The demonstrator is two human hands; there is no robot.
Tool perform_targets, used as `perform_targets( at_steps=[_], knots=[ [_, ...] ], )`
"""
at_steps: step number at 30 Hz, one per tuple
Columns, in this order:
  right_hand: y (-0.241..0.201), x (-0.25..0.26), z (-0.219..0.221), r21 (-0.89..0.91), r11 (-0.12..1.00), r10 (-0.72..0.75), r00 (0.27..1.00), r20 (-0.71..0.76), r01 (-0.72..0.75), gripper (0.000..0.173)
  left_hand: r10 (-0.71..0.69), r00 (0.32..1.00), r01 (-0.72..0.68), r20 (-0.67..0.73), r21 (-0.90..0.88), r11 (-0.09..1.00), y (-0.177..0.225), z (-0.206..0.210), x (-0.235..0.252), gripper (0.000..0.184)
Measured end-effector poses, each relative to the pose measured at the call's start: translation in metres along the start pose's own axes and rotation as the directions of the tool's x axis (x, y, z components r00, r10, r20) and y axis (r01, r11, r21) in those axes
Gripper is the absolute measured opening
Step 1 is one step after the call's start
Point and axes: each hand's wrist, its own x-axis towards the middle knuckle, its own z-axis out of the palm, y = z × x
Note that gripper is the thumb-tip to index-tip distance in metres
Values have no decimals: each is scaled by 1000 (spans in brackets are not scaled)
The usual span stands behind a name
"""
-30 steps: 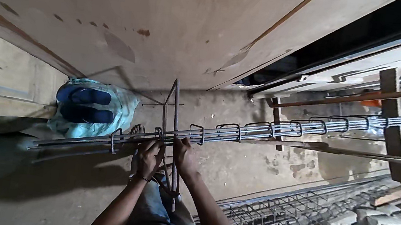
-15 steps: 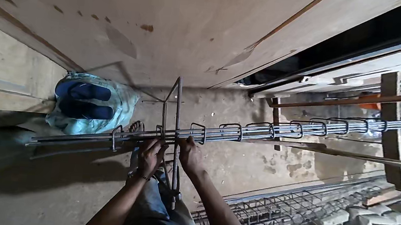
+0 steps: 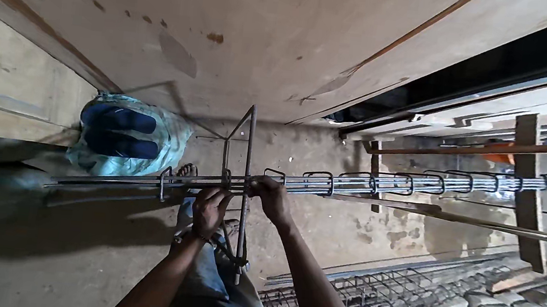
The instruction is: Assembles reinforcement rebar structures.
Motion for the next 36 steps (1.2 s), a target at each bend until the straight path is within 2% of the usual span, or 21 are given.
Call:
perform_targets(
  at_steps=[2,5,11,15,17,19,20,22,25,27,29,31,34,36],
  knots=[
    [5,3,5,47,999,0,1000,-7,0,18,0,1000,0,-12,14,1000,1,1,0,14],
    [15,6,2,10,1000,7,1000,-21,-7,18,-6,1000,6,-28,6,1000,0,3,-1,13],
    [18,6,0,-231,972,30,997,-74,-46,16,-10,1000,10,-29,-11,1000,1,3,0,15],
    [19,2,13,-469,882,32,999,-34,-44,25,-13,1000,13,-15,10,1000,0,3,-1,14],
    [24,-7,27,-571,819,2,995,-98,-58,28,-10,1000,10,-14,21,1000,2,2,0,14],
    [36,-20,47,-623,782,-185,958,-218,9,22,0,1000,1,-16,25,1000,2,1,2,14],
    [38,-26,58,-617,787,-231,936,-264,20,21,3,1000,-2,-16,23,1000,3,0,2,14],
    [42,-37,81,-582,813,-217,911,-351,-31,20,14,1000,-14,-19,18,1000,5,-2,2,12],
    [48,-47,109,-608,770,-95,909,-406,-192,42,18,1000,-17,-23,11,1000,7,-1,3,10],
    [43,-54,121,-548,775,82,910,-406,-315,53,9,1000,-9,-3,18,1000,8,-3,4,9],
    [36,-59,129,-323,873,165,844,-511,-366,39,7,1000,-8,11,47,999,10,-5,5,9],
    [24,-60,133,-163,902,244,782,-574,-400,25,26,1000,-26,2,36,999,9,-5,6,11],
    [19,-57,138,47,832,507,725,-466,-552,36,40,999,-39,-7,16,999,5,-4,5,13],
    [34,-51,142,207,847,529,740,-414,-490,52,45,999,-45,-1,11,999,6,-5,6,13]
  ],
)
